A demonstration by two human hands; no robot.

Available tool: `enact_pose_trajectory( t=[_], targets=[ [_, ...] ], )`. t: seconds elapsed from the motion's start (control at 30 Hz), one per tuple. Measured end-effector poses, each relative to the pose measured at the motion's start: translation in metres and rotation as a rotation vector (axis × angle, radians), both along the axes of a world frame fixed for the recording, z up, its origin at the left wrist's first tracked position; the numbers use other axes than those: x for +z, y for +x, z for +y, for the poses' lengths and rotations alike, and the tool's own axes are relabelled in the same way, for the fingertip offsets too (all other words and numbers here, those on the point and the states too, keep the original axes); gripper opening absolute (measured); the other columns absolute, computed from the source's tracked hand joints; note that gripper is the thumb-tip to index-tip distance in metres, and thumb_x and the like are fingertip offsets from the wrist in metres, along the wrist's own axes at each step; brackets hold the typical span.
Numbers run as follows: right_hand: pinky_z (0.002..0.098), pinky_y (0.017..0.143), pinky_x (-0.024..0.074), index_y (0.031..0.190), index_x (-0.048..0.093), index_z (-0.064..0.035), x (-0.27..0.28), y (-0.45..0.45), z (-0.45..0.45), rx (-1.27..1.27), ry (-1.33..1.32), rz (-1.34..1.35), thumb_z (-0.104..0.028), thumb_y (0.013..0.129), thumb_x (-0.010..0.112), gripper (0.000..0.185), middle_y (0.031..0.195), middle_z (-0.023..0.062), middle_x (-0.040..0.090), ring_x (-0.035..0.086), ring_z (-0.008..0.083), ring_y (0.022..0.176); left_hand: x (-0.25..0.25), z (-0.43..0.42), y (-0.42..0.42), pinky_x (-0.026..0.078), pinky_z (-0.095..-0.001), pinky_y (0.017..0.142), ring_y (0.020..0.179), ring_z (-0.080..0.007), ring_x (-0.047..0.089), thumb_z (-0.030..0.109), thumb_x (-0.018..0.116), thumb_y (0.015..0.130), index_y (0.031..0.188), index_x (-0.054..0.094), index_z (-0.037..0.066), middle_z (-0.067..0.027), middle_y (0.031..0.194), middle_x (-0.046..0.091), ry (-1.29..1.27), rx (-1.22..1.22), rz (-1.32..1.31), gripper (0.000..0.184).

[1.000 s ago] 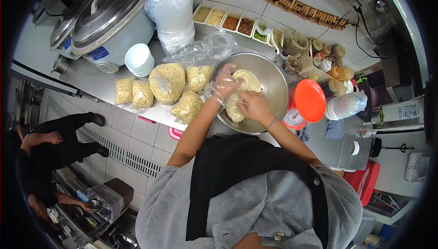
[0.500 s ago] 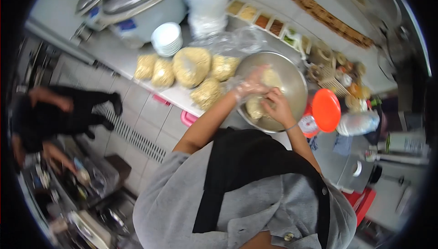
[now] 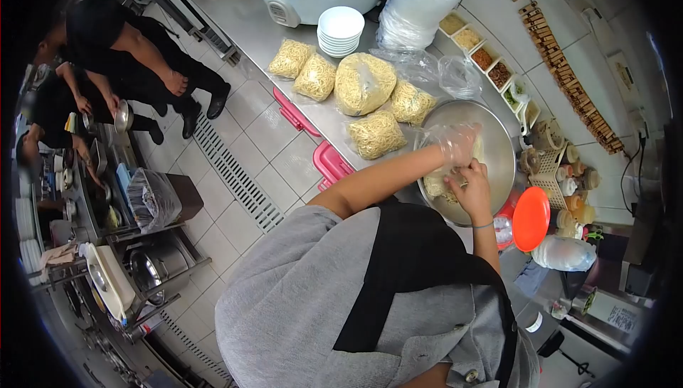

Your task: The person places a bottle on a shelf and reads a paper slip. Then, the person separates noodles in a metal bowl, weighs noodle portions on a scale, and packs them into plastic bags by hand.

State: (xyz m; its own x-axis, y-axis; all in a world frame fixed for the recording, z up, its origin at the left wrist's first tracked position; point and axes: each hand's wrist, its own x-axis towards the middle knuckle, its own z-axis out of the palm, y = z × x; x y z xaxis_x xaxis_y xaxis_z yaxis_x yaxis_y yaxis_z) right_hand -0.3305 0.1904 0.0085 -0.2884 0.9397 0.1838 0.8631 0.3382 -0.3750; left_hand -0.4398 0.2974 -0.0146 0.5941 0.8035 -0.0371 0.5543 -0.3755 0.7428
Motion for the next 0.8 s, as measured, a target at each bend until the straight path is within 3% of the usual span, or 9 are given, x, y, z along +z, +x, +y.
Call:
enact_pose_trajectory(
  t=[0.07,0.13,0.2,0.27,0.37,0.5,0.57,0.67,0.8],
  targets=[
    [0.0398,0.078,0.0448,0.081,0.062,-0.0027,0.002,-0.003,0.000,-0.046,0.037,-0.003,-0.019,0.070,0.073,0.022,0.097,0.0127,0.055,0.053,0.0318,0.091,0.006,-0.008,-0.003,0.043,-0.0439,0.093,0.112,-0.0390,0.052,0.018,0.072,0.062,0.130,0.040,0.000,-0.0250,0.119,0.054,0.025,0.016,-0.022,0.077],
    [0.0397,0.076,0.0456,0.080,0.060,-0.0020,0.000,-0.001,0.000,-0.054,0.007,-0.023,-0.018,0.071,0.072,0.022,0.095,0.0126,0.056,0.054,0.0310,0.086,0.002,-0.012,-0.004,0.046,-0.0454,0.088,0.108,-0.0366,0.055,0.013,0.069,0.064,0.127,0.044,0.003,-0.0235,0.115,0.055,0.363,-0.026,-0.162,0.068],
    [0.0397,0.073,0.0463,0.080,0.059,-0.0012,-0.004,-0.003,-0.003,-0.067,-0.023,-0.038,-0.017,0.072,0.072,0.022,0.093,0.0126,0.056,0.055,0.0302,0.082,-0.004,-0.007,-0.008,0.048,-0.0454,0.082,0.102,-0.0360,0.058,0.012,0.067,0.066,0.125,0.046,0.005,-0.0220,0.108,0.058,0.397,-0.039,-0.151,0.063],
    [0.0377,0.064,0.0468,0.080,0.054,0.0005,-0.008,-0.007,-0.008,-0.113,-0.171,0.186,-0.016,0.076,0.070,0.023,0.087,0.0135,0.056,0.056,0.0288,0.068,-0.006,-0.002,-0.009,0.050,-0.0453,0.077,0.096,-0.0355,0.061,0.010,0.065,0.068,0.123,0.048,0.008,-0.0205,0.102,0.061,0.429,-0.053,-0.143,0.058],
    [0.0375,0.055,0.0449,0.081,0.052,0.0004,-0.013,-0.018,-0.010,-0.269,-0.162,0.381,-0.015,0.080,0.067,0.022,0.076,0.0145,0.056,0.055,0.0292,0.055,0.001,0.004,-0.010,0.051,-0.0442,0.068,0.083,-0.0344,0.064,0.010,0.062,0.071,0.119,0.052,0.013,-0.0163,0.088,0.065,0.425,-0.012,-0.136,0.049],
    [0.0382,0.052,0.0431,0.080,0.050,0.0001,-0.030,-0.017,-0.003,-0.336,0.099,0.322,-0.015,0.081,0.066,0.022,0.068,0.0156,0.057,0.055,0.0300,0.052,-0.004,0.019,0.007,0.052,-0.0433,0.066,0.078,-0.0318,0.065,0.011,0.060,0.074,0.112,0.057,0.017,-0.0132,0.082,0.065,0.389,-0.002,-0.060,0.038],
    [0.0407,0.052,0.0425,0.081,0.050,-0.0006,-0.015,-0.024,-0.005,-0.530,-0.096,0.339,-0.016,0.082,0.065,0.022,0.064,0.0167,0.057,0.057,0.0310,0.054,-0.015,0.020,0.012,0.052,-0.0438,0.066,0.080,-0.0308,0.065,0.012,0.060,0.075,0.110,0.059,0.017,-0.0128,0.083,0.065,0.419,-0.014,-0.095,0.035],
    [0.0419,0.053,0.0423,0.083,0.049,-0.0008,0.002,-0.023,-0.004,-0.568,-0.209,0.269,-0.017,0.083,0.064,0.022,0.067,0.0174,0.057,0.059,0.0308,0.058,-0.030,0.023,0.011,0.051,-0.0442,0.067,0.081,-0.0310,0.064,0.016,0.061,0.076,0.105,0.063,0.018,-0.0123,0.081,0.065,0.367,0.105,-0.364,0.028],
    [0.0417,0.056,0.0422,0.082,0.050,-0.0012,-0.011,-0.023,-0.014,-0.334,-0.125,0.284,-0.017,0.082,0.064,0.021,0.071,0.0161,0.056,0.058,0.0303,0.062,-0.028,0.025,0.002,0.050,-0.0442,0.069,0.081,-0.0325,0.063,0.024,0.062,0.078,0.101,0.065,0.018,-0.0124,0.083,0.065,0.284,0.208,-0.285,0.024]
  ],
)
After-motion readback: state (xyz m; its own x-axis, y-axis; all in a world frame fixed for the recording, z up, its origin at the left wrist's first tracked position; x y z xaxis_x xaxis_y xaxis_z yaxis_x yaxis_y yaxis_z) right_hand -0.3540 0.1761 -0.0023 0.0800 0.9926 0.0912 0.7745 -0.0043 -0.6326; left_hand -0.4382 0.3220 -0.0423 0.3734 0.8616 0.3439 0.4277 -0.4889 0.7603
